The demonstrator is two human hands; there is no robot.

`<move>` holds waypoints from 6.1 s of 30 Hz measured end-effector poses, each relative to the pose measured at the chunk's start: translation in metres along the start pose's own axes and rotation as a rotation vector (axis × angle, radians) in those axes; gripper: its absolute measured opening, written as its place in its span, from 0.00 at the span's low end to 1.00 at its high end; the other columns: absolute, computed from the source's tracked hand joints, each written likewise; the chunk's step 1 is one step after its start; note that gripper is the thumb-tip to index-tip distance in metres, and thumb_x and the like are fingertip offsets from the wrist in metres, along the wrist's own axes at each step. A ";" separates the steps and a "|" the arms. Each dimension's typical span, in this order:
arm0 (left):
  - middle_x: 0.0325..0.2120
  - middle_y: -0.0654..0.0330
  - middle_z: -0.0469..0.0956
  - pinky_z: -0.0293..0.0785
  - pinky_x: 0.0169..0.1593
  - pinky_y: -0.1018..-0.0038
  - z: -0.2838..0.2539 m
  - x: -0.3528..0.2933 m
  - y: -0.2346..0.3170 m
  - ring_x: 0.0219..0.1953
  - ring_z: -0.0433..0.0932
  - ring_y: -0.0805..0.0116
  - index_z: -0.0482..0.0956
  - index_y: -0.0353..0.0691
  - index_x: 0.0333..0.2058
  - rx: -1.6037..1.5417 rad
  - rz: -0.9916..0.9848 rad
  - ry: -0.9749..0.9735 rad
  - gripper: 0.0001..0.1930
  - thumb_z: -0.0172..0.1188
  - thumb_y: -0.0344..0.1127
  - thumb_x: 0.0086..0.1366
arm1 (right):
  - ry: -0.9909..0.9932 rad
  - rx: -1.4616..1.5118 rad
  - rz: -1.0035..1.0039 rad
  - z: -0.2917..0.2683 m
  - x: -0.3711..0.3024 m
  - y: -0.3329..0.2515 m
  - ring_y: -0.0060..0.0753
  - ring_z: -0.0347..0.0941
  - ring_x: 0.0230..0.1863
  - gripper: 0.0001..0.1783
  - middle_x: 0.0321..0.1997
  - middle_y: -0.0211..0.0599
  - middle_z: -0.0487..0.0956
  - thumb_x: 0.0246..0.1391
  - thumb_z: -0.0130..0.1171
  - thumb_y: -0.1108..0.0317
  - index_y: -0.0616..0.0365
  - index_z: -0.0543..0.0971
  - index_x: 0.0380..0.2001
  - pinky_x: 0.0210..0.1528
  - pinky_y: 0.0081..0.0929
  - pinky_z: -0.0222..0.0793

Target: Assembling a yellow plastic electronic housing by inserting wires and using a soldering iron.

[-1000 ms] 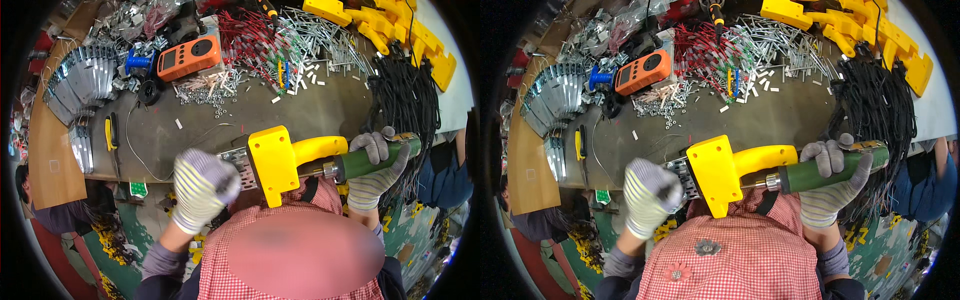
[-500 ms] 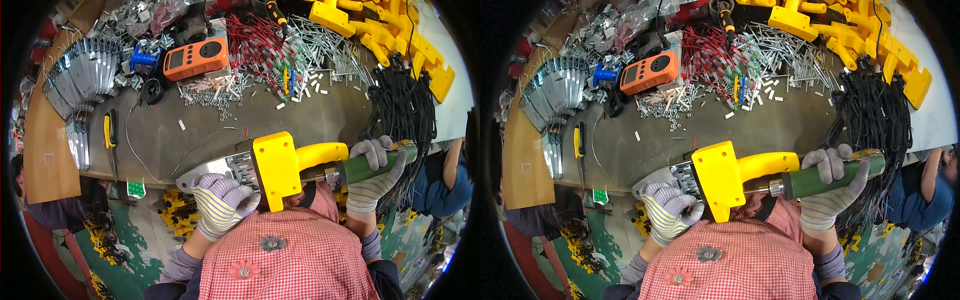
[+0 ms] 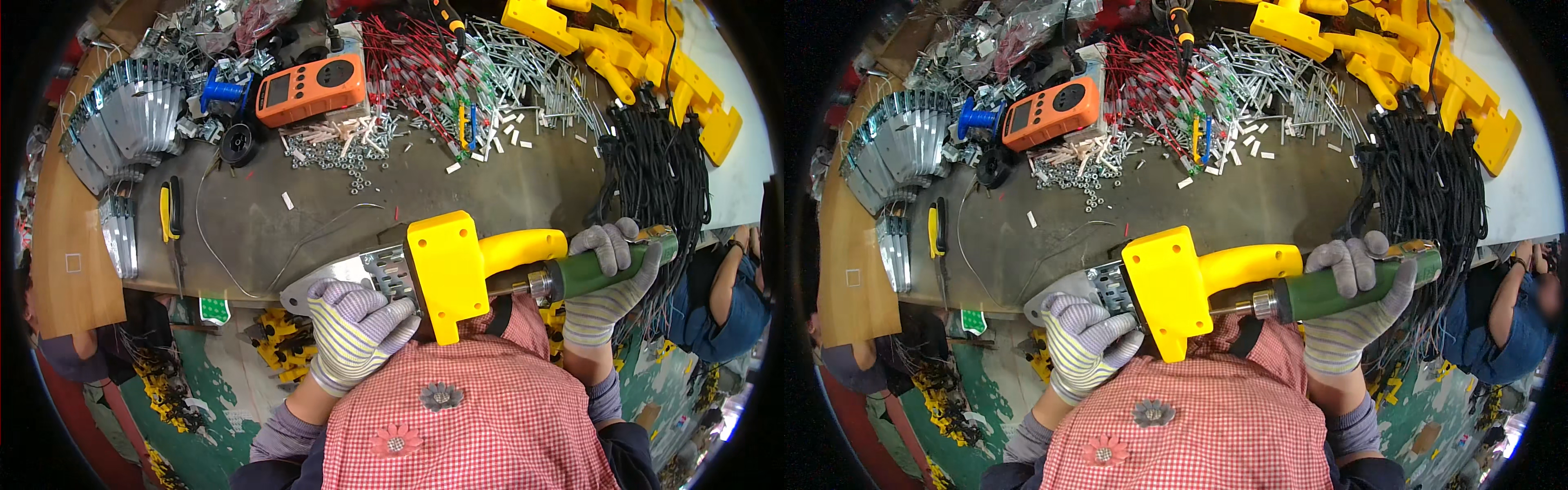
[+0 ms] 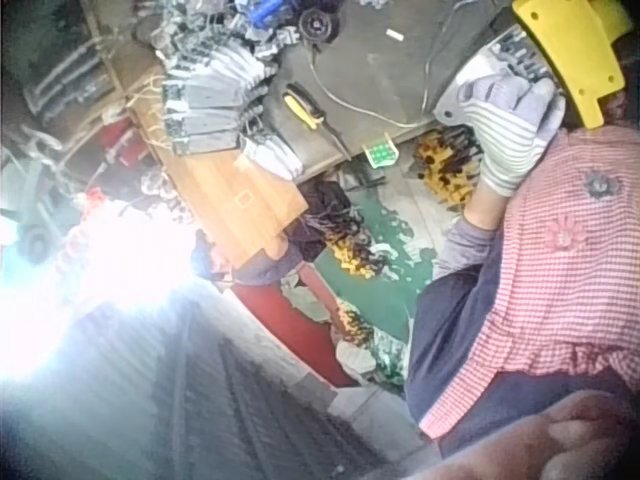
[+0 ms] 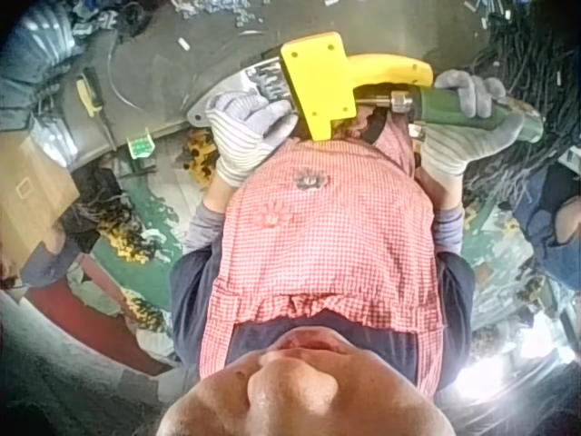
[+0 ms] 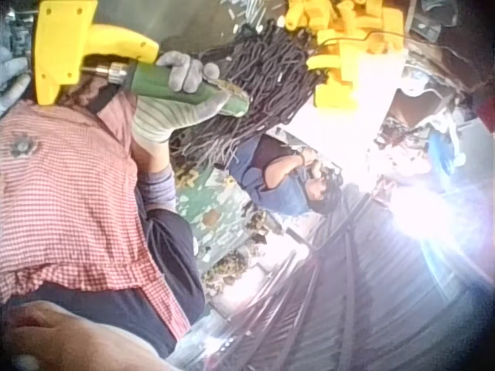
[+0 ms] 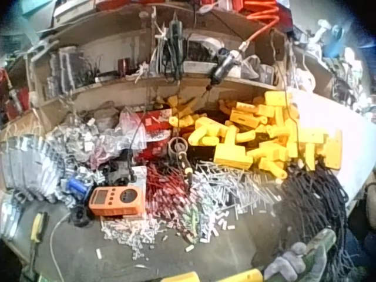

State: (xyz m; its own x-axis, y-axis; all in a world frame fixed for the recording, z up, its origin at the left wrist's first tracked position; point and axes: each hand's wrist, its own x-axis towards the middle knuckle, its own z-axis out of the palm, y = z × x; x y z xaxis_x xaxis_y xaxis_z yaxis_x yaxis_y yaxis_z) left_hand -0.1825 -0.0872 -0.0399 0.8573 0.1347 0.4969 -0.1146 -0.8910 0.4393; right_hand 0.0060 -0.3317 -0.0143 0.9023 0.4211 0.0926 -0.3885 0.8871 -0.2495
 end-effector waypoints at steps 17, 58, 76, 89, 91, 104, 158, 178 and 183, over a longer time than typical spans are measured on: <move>0.22 0.63 0.73 0.66 0.31 0.63 -0.001 0.014 -0.012 0.26 0.73 0.63 0.82 0.38 0.35 0.023 0.301 -0.100 0.13 0.64 0.31 0.47 | 0.019 -0.016 -0.024 -0.004 0.004 0.005 0.18 0.52 0.20 0.18 0.18 0.17 0.55 0.64 0.58 0.50 0.55 0.74 0.40 0.55 0.28 0.68; 0.54 0.46 0.71 0.65 0.61 0.53 -0.082 0.019 -0.067 0.54 0.69 0.43 0.70 0.38 0.62 0.279 -0.123 -0.389 0.46 0.68 0.50 0.42 | 0.227 -3.180 -0.118 0.015 0.133 -0.057 0.48 0.79 0.44 0.34 0.41 0.41 0.82 0.46 0.70 0.55 0.47 0.72 0.58 0.44 0.43 0.76; 0.53 0.48 0.73 0.68 0.62 0.63 -0.100 0.040 -0.089 0.57 0.73 0.48 0.73 0.38 0.61 -0.172 -0.312 -0.414 0.41 0.74 0.45 0.47 | -0.354 -1.361 -0.368 0.007 0.170 -0.035 0.38 0.78 0.52 0.22 0.50 0.40 0.80 0.59 0.55 0.78 0.63 0.73 0.58 0.59 0.31 0.73; 0.39 0.49 0.84 0.80 0.42 0.63 -0.085 0.019 -0.086 0.38 0.85 0.50 0.78 0.37 0.51 0.082 -0.283 0.120 0.18 0.62 0.31 0.62 | -1.308 -1.858 -0.597 0.162 0.201 0.113 0.37 0.79 0.40 0.10 0.39 0.37 0.83 0.53 0.65 0.73 0.59 0.82 0.39 0.45 0.30 0.74; 0.38 0.49 0.84 0.80 0.42 0.62 -0.084 0.018 -0.087 0.38 0.84 0.49 0.80 0.39 0.49 0.187 -0.190 0.201 0.14 0.60 0.33 0.64 | -1.451 -2.229 -0.326 0.168 0.214 0.146 0.47 0.79 0.42 0.12 0.37 0.40 0.83 0.48 0.67 0.71 0.55 0.84 0.39 0.46 0.39 0.74; 0.33 0.48 0.82 0.77 0.38 0.58 -0.070 0.041 -0.088 0.33 0.81 0.48 0.82 0.37 0.46 0.182 -0.315 0.057 0.15 0.57 0.35 0.63 | -1.910 -2.243 0.130 0.161 0.275 0.198 0.44 0.82 0.38 0.13 0.35 0.41 0.85 0.44 0.64 0.83 0.56 0.86 0.33 0.41 0.31 0.76; 0.47 0.49 0.76 0.68 0.55 0.54 -0.056 0.031 -0.080 0.50 0.74 0.48 0.72 0.40 0.59 0.180 -0.391 -0.011 0.49 0.74 0.57 0.37 | -1.072 -2.016 0.048 0.112 0.101 0.174 0.40 0.79 0.42 0.17 0.39 0.40 0.80 0.53 0.68 0.67 0.60 0.81 0.46 0.46 0.33 0.75; 0.47 0.48 0.76 0.68 0.55 0.55 -0.052 0.031 -0.082 0.50 0.74 0.49 0.75 0.37 0.56 0.162 -0.393 0.001 0.47 0.74 0.56 0.36 | -1.253 -2.107 0.023 0.103 0.111 0.191 0.48 0.78 0.40 0.20 0.39 0.42 0.79 0.48 0.69 0.59 0.56 0.81 0.43 0.42 0.37 0.74; 0.46 0.48 0.76 0.69 0.54 0.56 -0.059 0.037 -0.079 0.49 0.73 0.49 0.76 0.37 0.55 0.156 -0.415 -0.031 0.46 0.76 0.53 0.35 | -1.546 -2.468 -0.030 0.116 0.111 0.195 0.43 0.78 0.41 0.11 0.37 0.37 0.79 0.54 0.61 0.58 0.51 0.78 0.35 0.39 0.38 0.74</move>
State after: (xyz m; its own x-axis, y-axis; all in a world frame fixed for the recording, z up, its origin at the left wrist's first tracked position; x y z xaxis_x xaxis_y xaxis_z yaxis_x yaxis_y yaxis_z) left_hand -0.1712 0.0136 -0.0117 0.8294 0.4842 0.2787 0.3179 -0.8192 0.4773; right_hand 0.0089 -0.0901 0.0589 0.0302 0.9984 -0.0472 0.9995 -0.0297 0.0117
